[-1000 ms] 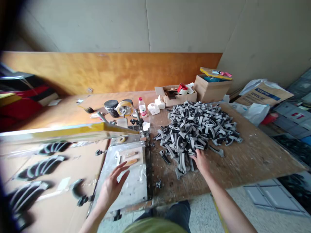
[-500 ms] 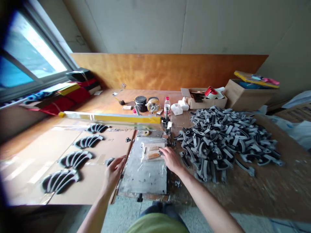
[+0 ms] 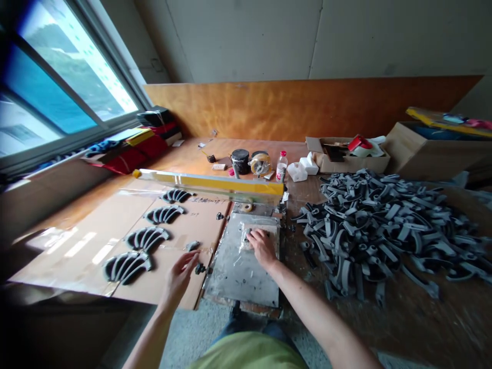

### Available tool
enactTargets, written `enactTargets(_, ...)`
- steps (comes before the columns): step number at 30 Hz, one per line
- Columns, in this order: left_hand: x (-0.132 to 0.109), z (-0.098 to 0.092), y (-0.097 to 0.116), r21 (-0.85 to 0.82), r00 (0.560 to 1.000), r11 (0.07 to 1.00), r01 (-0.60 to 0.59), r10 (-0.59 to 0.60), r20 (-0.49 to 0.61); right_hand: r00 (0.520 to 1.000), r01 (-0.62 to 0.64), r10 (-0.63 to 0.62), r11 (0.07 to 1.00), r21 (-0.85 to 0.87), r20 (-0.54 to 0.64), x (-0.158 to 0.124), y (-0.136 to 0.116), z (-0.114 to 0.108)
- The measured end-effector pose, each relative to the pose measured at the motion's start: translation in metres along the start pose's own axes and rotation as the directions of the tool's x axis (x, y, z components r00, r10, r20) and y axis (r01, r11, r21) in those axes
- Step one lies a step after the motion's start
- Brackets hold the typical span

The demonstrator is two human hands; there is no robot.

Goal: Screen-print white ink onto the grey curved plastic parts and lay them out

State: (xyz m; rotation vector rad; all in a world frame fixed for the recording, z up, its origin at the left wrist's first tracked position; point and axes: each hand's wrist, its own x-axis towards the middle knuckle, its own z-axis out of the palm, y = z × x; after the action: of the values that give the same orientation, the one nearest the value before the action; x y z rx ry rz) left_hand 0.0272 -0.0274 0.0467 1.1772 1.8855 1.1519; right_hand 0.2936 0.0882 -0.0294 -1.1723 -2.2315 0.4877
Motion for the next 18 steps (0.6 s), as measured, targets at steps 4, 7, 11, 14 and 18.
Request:
enactTargets(4,0.028,-0.018,0.027,-0.031,0.998,0.997,-0.063,0.064,0.014,0.999,0.001,0.002,0.997,-0.076,0.032,0.006,-0.006,-0.005)
enactTargets(7,0.057,-0.027,0.070,-0.194,0.991,0.972,-0.133,0.134,-0.008,0.998,0.057,-0.052,0.991,-0.123,0.044,0.017,-0.011,-0.009)
enactTargets(11,0.098,-0.024,0.136,-0.487,0.975,0.850,-0.200,0.219,-0.017,0.982,0.144,-0.128,0.982,-0.119,0.138,0.022,-0.009,-0.001)
enactTargets(14,0.118,-0.016,0.163,-0.518,0.975,0.840,-0.160,0.218,0.053,0.988,0.102,-0.085,0.985,-0.136,0.131,0.016,-0.006,0.006)
enactTargets(18,0.112,-0.016,0.153,-0.472,0.975,0.868,-0.153,0.212,0.074,0.999,-0.024,0.030,0.988,-0.154,0.037,0.001,0.003,-0.009)
